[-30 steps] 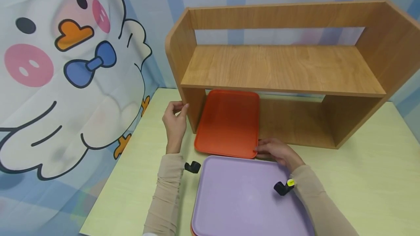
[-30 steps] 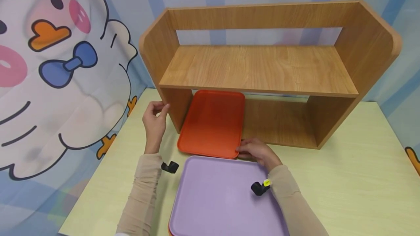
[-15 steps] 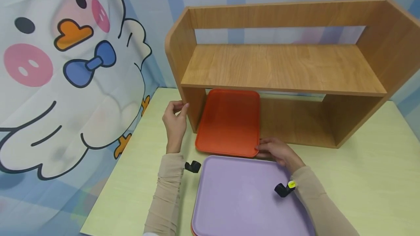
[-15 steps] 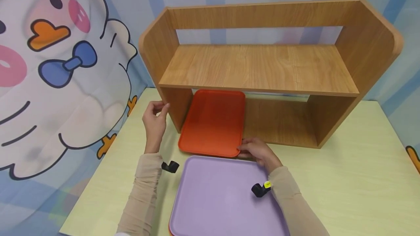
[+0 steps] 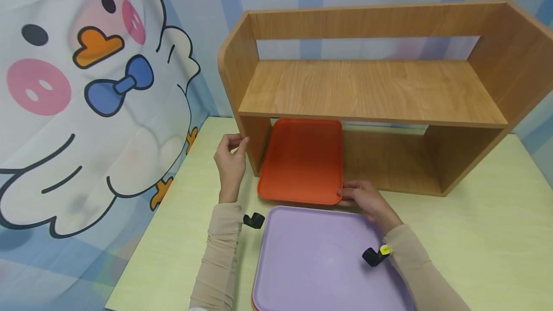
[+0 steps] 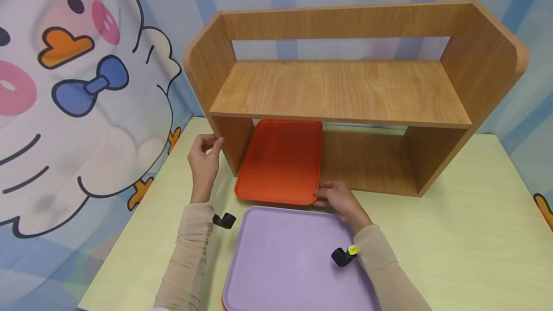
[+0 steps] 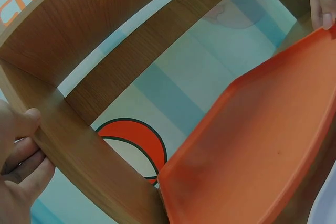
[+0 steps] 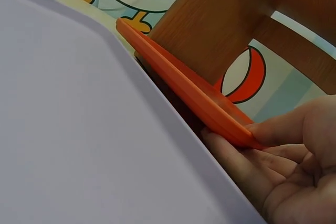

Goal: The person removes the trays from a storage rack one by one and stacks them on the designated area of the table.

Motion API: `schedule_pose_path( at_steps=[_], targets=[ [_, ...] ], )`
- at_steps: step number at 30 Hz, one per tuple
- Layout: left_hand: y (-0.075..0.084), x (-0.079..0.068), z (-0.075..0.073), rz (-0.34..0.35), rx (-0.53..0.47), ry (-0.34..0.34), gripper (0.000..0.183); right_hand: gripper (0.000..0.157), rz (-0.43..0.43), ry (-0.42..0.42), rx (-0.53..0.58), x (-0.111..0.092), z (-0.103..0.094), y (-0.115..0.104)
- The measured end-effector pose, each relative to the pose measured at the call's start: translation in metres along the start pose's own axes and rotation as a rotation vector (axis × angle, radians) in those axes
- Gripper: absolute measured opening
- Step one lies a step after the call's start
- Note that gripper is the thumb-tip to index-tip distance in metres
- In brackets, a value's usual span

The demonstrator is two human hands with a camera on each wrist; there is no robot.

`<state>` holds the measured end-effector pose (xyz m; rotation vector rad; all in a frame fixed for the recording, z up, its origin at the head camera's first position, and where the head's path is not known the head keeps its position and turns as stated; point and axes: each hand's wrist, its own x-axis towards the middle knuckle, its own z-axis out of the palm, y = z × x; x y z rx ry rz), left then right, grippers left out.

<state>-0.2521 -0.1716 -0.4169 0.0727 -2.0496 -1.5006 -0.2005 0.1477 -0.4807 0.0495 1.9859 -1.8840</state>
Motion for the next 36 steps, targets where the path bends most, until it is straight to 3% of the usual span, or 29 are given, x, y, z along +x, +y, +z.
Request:
schedule_pose_path(
  at_steps=[13,27,36],
  targets=[
    [0.0,0.0,0.0,-0.006,-0.014,-0.002,0.022,0.049,-0.029,0.089,0.018,-0.01,-0.006,-0.004],
    [0.0,0.001,0.0,-0.01,0.01,0.003,0.02,0.048,-0.1,0.087,-0.004,-0.022,-0.027,-0.011],
    [-0.001,0.002,0.001,-0.02,0.02,-0.003,0.021,0.044,-0.105,0.134,-0.105,-0.03,-0.041,-0.005]
  ],
)
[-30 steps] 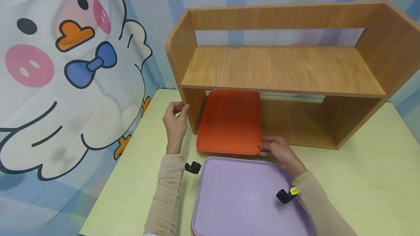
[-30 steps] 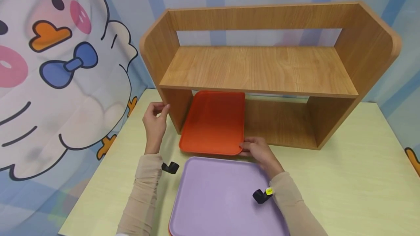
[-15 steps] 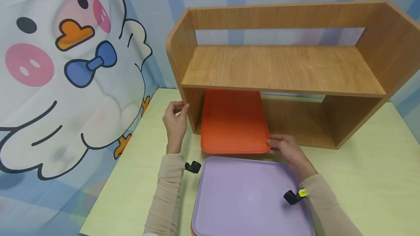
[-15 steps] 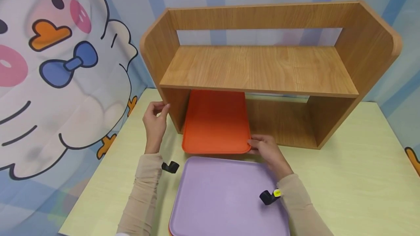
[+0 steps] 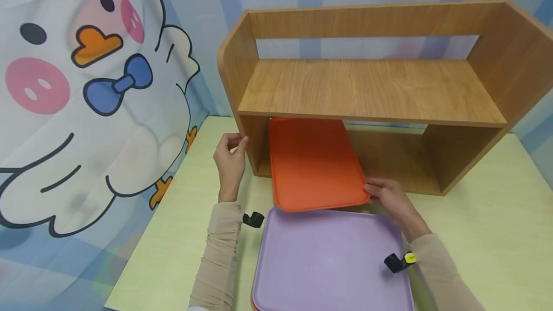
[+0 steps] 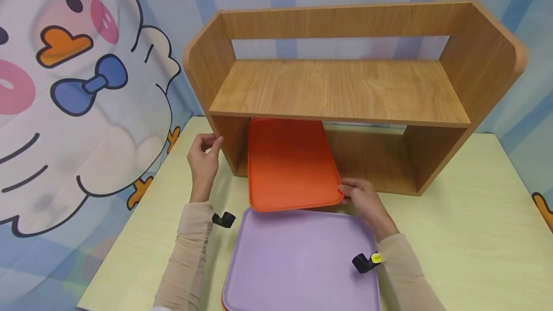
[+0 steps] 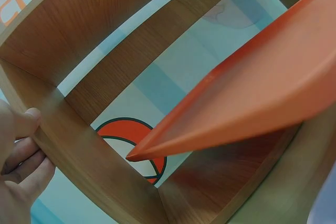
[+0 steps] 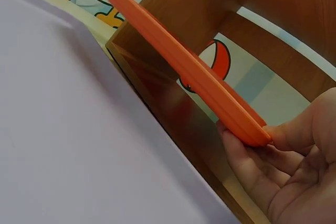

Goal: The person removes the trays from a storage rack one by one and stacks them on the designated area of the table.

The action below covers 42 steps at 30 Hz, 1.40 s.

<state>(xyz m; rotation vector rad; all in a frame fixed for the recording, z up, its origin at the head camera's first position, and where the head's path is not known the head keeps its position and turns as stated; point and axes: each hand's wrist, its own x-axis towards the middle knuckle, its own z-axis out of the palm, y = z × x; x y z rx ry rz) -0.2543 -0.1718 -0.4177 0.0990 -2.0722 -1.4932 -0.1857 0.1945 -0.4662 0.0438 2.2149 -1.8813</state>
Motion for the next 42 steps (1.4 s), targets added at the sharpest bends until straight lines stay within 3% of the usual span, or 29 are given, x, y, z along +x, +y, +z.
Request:
schedule_pose_path(
  at_steps=[24,31,42],
  targets=[
    [0.002,0.001,0.0,0.003,0.015,0.0,0.021,0.048,-0.053,0.022,-0.007,-0.017,-0.03,0.008],
    [0.003,0.0,0.0,0.004,-0.001,0.003,0.021,0.047,-0.081,0.02,-0.077,-0.02,-0.037,0.009],
    [0.001,-0.001,-0.001,0.005,0.016,0.006,0.02,0.048,-0.119,0.006,-0.074,-0.026,-0.046,0.012]
  ],
)
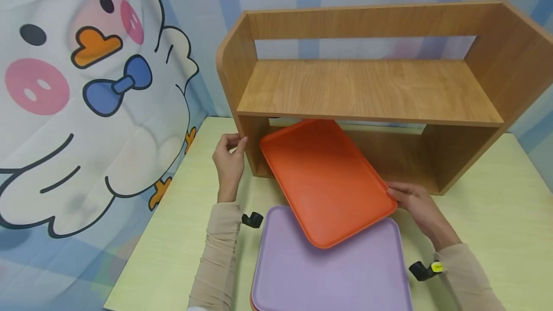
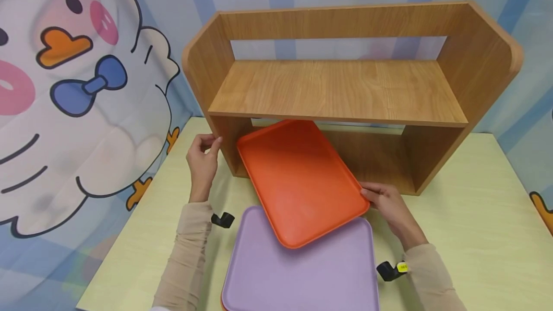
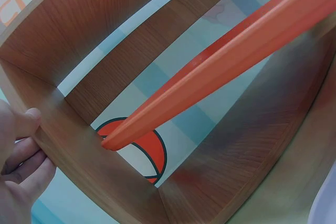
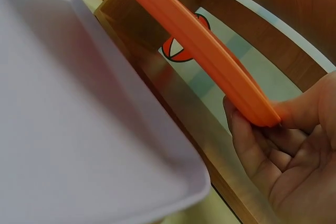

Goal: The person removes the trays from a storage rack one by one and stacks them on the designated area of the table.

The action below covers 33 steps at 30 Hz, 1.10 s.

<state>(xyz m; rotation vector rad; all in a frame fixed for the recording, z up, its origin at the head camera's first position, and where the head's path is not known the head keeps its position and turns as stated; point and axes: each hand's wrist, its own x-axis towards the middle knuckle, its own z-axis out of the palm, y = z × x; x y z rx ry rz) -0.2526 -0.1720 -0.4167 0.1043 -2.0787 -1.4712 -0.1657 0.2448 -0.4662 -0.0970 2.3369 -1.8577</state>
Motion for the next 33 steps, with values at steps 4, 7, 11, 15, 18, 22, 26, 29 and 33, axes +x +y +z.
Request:
schedule_pose_path(
  at_steps=[4,7,11,15,18,22,26,29,33],
  targets=[
    [-0.001,0.0,0.0,-0.006,0.005,0.0,0.021,0.047,0.005,-0.02,-0.059,-0.003,-0.005,0.003],
    [-0.001,0.0,-0.001,-0.015,0.008,-0.004,0.022,0.047,0.012,-0.03,-0.101,-0.006,-0.008,0.004],
    [0.0,0.0,-0.002,-0.026,0.004,-0.012,0.022,0.047,-0.005,-0.036,-0.097,-0.007,-0.01,0.004],
    [0.001,0.0,-0.002,-0.025,0.006,-0.018,0.023,0.046,-0.023,-0.049,-0.071,-0.009,-0.011,0.005],
    [0.001,0.0,-0.002,-0.024,0.01,-0.02,0.023,0.046,-0.018,-0.064,-0.074,-0.01,-0.013,0.005],
    [0.0,0.0,-0.002,-0.02,0.012,-0.017,0.023,0.045,-0.012,-0.088,-0.081,-0.011,-0.016,0.006],
    [0.0,0.0,-0.002,-0.018,0.015,-0.017,0.023,0.043,-0.009,-0.109,-0.103,-0.011,-0.018,0.005],
    [0.001,0.0,-0.002,-0.017,0.017,-0.019,0.023,0.042,-0.008,-0.13,-0.128,-0.011,-0.02,0.003],
    [0.001,0.001,-0.001,-0.012,0.012,-0.016,0.022,0.04,-0.014,-0.166,-0.15,-0.01,-0.023,0.002]
  ],
)
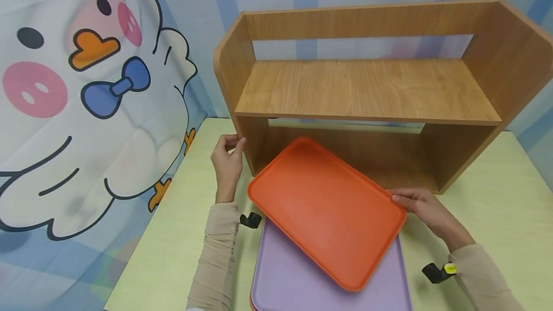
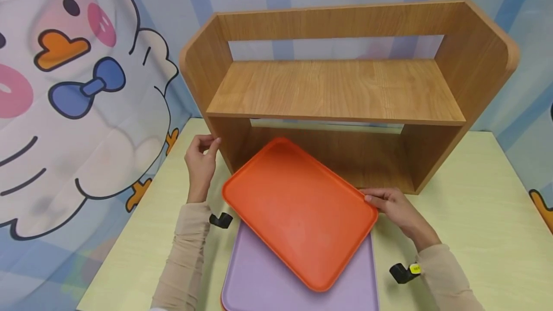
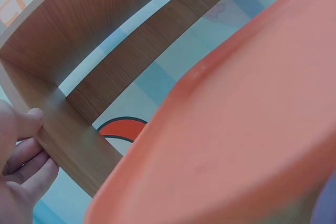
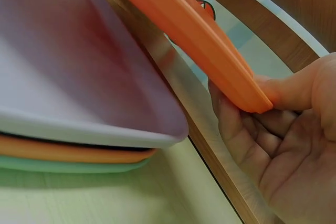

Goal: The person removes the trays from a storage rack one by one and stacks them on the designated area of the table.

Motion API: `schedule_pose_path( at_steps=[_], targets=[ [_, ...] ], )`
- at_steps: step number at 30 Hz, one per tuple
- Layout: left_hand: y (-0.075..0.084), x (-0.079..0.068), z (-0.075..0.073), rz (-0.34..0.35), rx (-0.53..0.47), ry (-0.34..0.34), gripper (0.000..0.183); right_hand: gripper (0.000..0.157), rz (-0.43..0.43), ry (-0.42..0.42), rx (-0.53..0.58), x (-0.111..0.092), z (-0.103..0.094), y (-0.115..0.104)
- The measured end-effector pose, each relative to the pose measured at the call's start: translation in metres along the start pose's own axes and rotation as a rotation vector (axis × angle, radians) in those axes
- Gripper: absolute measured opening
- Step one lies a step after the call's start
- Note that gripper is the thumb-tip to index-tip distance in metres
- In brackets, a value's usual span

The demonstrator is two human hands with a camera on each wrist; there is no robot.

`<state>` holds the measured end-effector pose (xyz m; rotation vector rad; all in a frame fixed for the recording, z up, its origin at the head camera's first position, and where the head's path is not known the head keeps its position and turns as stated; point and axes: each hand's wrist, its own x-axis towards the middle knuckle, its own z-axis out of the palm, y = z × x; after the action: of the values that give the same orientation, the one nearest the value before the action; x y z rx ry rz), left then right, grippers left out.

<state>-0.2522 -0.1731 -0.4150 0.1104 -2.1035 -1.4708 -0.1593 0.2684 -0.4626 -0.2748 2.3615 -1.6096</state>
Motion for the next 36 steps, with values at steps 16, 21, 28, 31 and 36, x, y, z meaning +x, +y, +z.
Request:
schedule_pose_path(
  at_steps=[16,21,28,31,36],
  targets=[
    [0.0,0.002,0.0,-0.002,0.008,-0.007,0.023,0.038,0.042,-0.124,-0.113,0.007,-0.011,0.0],
    [-0.001,0.002,0.0,-0.01,0.022,-0.021,0.023,0.037,0.05,-0.166,-0.111,0.007,-0.012,0.0],
    [-0.002,0.003,-0.001,-0.01,0.02,-0.018,0.023,0.034,0.016,-0.209,-0.105,0.01,-0.013,-0.002],
    [-0.001,0.003,-0.001,-0.011,0.019,-0.017,0.024,0.032,-0.003,-0.229,-0.106,0.011,-0.012,-0.003],
    [0.0,0.003,-0.002,-0.008,0.023,-0.021,0.023,0.03,-0.033,-0.273,-0.101,0.012,-0.01,-0.005]
  ],
)
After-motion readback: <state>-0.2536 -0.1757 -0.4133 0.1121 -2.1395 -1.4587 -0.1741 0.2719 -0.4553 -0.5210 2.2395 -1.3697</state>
